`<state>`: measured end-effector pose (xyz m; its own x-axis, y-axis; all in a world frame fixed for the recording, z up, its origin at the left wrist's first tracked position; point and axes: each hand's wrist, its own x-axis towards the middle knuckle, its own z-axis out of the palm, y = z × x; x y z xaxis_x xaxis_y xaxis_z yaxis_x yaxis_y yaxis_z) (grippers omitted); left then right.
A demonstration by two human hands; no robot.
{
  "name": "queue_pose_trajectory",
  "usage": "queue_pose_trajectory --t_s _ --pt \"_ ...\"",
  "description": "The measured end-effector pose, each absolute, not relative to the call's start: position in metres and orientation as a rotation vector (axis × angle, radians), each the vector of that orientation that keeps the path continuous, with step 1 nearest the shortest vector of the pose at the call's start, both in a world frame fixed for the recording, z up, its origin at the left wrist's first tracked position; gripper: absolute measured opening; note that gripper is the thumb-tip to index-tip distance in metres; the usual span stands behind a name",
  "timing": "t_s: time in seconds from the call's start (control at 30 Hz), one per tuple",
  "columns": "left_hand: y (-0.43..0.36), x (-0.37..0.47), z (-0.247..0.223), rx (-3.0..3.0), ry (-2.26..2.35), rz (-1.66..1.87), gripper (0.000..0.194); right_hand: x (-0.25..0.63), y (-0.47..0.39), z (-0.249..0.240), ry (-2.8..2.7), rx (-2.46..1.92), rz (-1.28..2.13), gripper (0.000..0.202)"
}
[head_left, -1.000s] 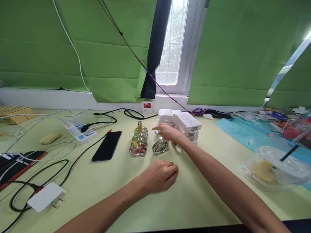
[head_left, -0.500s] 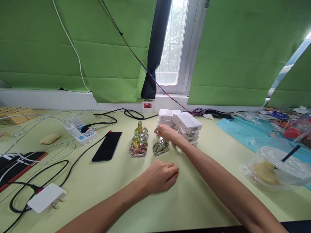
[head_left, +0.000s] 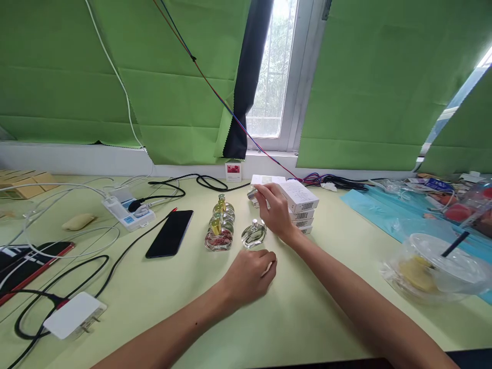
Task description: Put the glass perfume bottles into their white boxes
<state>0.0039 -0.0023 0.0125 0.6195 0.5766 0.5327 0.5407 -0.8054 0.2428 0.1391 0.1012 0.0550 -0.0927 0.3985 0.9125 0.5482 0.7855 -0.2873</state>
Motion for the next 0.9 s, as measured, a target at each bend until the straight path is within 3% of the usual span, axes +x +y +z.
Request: queue_pose_trajectory --t_s 0.27,0.33,0.5,0.7,0.9 --pt "0.007 -0.001 0.018 2.582 1.309 1.127 0.033 0.144 0.064 0.024 -1.504 -0.759 -0.255 0.022" --pt "0.007 -0.002 0.021 2.518 1.345 1.126 0.028 0.144 0.058 0.016 -1.471 -0.803 -0.21 0.019" --pt "0.005 -0.001 0.023 2.391 1.383 1.155 0.011 0.141 0.041 0.004 -1.431 -0.957 0.157 0.03" --pt "0.009 -0.002 0.021 2.335 1.424 1.258 0.006 0.134 0.034 0.01 -1.138 -0.916 0.742 0.044" --pt "0.01 -0.003 0.025 2.377 1.405 1.304 0.003 0.137 0.041 0.008 -1.066 -0.81 0.918 0.043"
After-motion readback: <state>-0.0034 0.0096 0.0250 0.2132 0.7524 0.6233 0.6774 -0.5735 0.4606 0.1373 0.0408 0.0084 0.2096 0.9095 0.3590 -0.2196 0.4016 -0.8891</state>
